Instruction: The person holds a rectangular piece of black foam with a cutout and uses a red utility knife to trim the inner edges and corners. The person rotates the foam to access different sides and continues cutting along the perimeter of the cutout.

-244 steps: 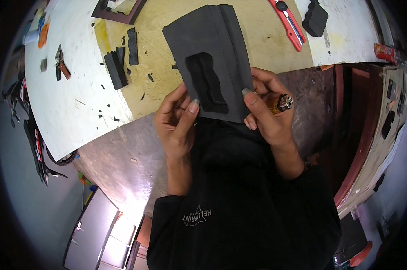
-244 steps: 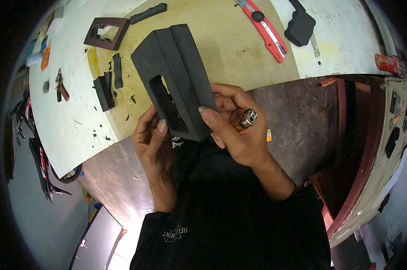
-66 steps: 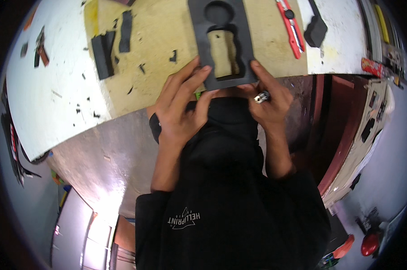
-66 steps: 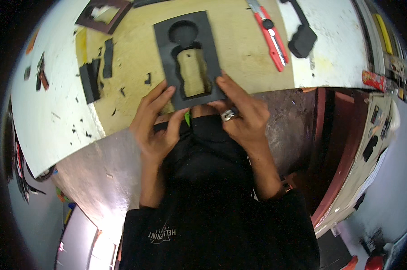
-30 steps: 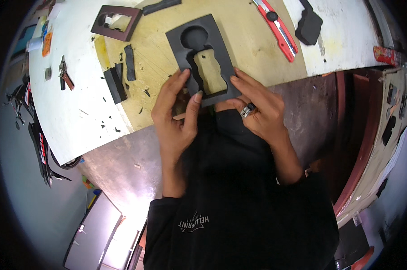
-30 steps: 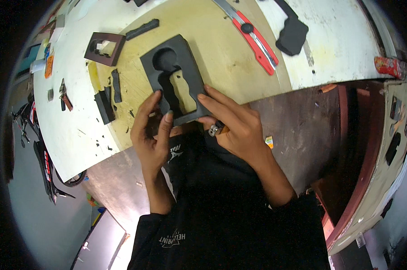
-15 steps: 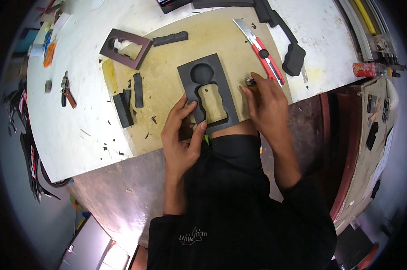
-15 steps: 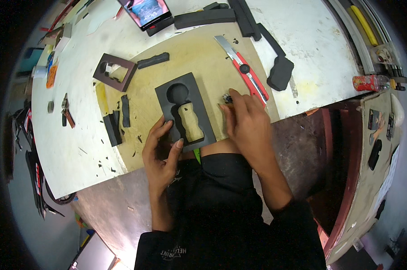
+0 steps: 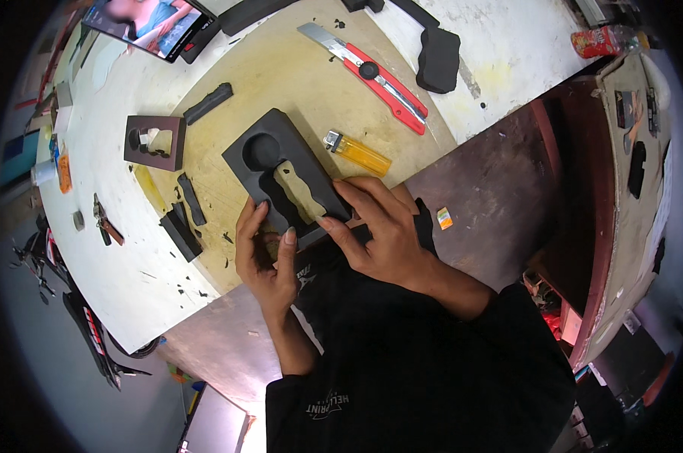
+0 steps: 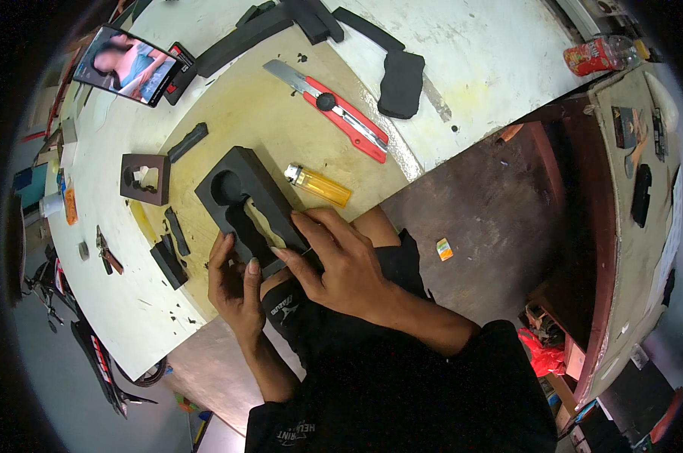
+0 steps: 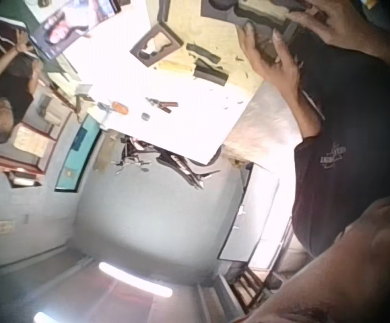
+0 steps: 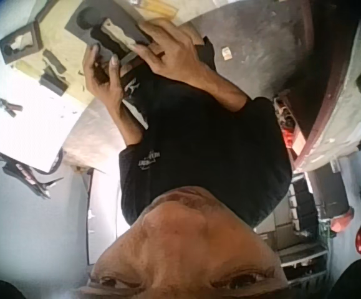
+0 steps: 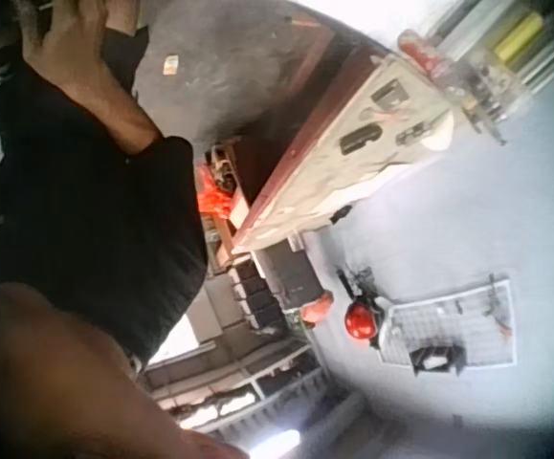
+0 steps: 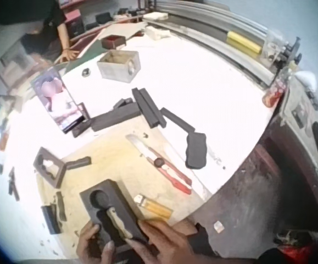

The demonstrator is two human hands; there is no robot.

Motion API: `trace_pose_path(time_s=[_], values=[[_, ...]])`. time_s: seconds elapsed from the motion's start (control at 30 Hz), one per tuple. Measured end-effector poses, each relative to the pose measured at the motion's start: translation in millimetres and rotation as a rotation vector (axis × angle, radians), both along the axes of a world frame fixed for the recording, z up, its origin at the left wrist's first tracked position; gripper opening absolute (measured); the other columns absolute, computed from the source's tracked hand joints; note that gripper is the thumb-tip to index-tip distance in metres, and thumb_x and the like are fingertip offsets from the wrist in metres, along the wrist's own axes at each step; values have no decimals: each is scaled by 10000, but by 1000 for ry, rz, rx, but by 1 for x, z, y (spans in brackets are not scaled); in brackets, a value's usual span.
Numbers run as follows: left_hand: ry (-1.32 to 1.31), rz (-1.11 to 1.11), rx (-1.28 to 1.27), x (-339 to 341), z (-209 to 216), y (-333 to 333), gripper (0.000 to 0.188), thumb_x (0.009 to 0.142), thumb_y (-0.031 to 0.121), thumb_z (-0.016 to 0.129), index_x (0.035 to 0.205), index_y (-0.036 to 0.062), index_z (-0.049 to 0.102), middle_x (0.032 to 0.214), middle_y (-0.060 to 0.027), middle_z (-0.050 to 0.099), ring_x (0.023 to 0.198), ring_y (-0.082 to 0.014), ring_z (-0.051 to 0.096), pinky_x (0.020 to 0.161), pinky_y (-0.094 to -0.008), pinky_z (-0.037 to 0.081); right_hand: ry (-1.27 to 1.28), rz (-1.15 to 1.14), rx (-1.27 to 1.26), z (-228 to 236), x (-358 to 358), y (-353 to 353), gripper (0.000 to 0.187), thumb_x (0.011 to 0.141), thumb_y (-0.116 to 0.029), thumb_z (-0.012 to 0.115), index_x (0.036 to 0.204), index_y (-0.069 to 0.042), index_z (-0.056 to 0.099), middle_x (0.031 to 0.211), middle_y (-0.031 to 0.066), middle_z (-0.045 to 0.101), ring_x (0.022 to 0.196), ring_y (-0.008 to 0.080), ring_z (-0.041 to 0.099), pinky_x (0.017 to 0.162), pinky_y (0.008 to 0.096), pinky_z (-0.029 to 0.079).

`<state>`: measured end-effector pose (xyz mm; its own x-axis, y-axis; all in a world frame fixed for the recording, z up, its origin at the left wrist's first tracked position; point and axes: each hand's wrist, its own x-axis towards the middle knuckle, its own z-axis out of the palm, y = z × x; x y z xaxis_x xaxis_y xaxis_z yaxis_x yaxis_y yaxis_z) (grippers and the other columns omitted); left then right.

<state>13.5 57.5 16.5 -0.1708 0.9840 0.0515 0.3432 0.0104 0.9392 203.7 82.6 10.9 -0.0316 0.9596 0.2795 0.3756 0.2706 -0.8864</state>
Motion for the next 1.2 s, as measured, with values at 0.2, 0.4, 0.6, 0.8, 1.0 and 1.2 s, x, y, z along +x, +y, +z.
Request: trace_pose_path(time_s=[0.2,0.4,0.6,0.8,1.0,1.2], values=[[33,14,-2,-6,-6,-5,472,896,-18,744,1354,-3,634,1501,-223,528,1170,-199,632,848,-264,540,-29,37,-67,4,-1,3,429,929,-218,769,1206,88,654,1069,197,652,904,357,705,757,415,581],[46,13,-55,-6,10,1,451,876,12,774,1312,-4,659,1477,-241,542,1184,-227,649,874,-286,555,0,87,-230,22,0,15,355,932,-178,757,1173,70,675,1041,199,653,875,376,709,741,423,576],[-10,-52,-38,-10,12,7,519,842,7,799,1335,27,638,1507,-236,526,1151,-240,660,911,-327,551,-78,115,-258,27,-5,14,400,952,-117,723,1289,79,635,1052,204,625,864,369,705,730,423,573],[-13,-191,-96,-17,33,25,732,826,-7,808,1500,59,529,1610,-215,418,1452,-328,469,1144,-407,419,-131,147,-221,28,-1,16,405,973,-117,690,1316,86,617,1034,216,609,901,367,685,766,417,557],[51,-243,-94,-19,40,34,798,806,24,826,1536,74,507,1635,-243,391,1429,-334,498,1100,-398,454,-154,130,-238,33,-1,18,381,967,-127,693,1285,75,639,1037,218,626,922,383,681,793,421,552],[10,-225,-86,-21,36,30,787,808,22,816,1535,71,519,1618,-243,419,1358,-307,545,1061,-385,472,-161,133,-227,31,-4,15,368,965,-123,691,1273,73,643,1040,217,629,930,384,679,790,422,553]])
